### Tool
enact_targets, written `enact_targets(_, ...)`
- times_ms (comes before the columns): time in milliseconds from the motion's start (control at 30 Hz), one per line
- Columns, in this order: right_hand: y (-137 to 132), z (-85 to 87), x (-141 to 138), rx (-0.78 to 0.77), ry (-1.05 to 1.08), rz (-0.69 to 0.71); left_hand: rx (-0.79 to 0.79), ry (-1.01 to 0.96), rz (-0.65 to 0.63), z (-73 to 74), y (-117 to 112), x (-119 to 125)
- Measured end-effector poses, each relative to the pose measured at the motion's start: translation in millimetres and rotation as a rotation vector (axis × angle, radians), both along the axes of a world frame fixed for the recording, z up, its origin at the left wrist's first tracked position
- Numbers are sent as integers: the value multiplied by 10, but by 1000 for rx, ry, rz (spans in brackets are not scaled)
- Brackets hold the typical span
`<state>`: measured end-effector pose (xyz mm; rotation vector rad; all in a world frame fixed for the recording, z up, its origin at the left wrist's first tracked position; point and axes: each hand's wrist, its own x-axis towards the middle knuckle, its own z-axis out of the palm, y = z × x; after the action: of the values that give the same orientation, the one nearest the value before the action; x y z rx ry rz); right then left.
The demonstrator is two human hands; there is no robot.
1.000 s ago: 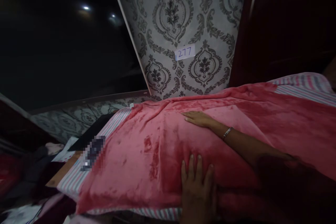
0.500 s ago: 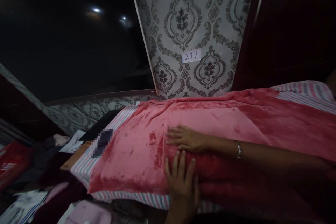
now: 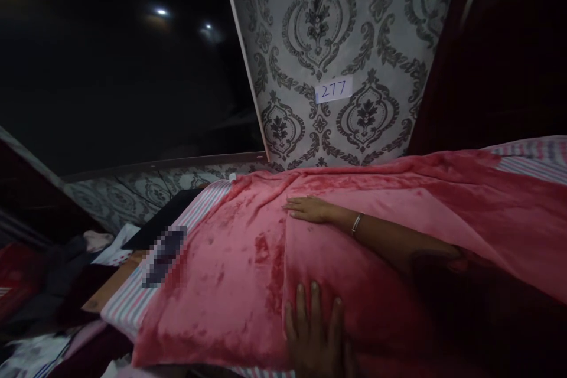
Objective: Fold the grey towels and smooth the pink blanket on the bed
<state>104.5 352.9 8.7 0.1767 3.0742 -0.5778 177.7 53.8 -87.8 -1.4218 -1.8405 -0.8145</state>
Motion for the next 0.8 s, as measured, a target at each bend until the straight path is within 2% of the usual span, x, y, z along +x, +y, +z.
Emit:
enact_targets(167, 81, -81, -110, -69, 29, -68, -43, 13, 29, -109, 17, -35)
enact_targets(300, 55, -71, -83, -64, 51, -81, -29, -2, 26, -132, 30, -62)
enact_targets(433, -27, 59, -43, -48, 58, -96, 14, 10, -1, -82, 59, -78)
enact_targets(567, -153, 289, 62, 27, 103, -174, 41, 48, -20, 3, 75, -62)
enact_targets(667, -262, 425, 371, 30, 192, -140, 7, 35, -19, 71, 39, -65)
enact_targets(800, -409, 432, 1175, 8, 202, 35, -39, 38, -12, 206, -18, -32)
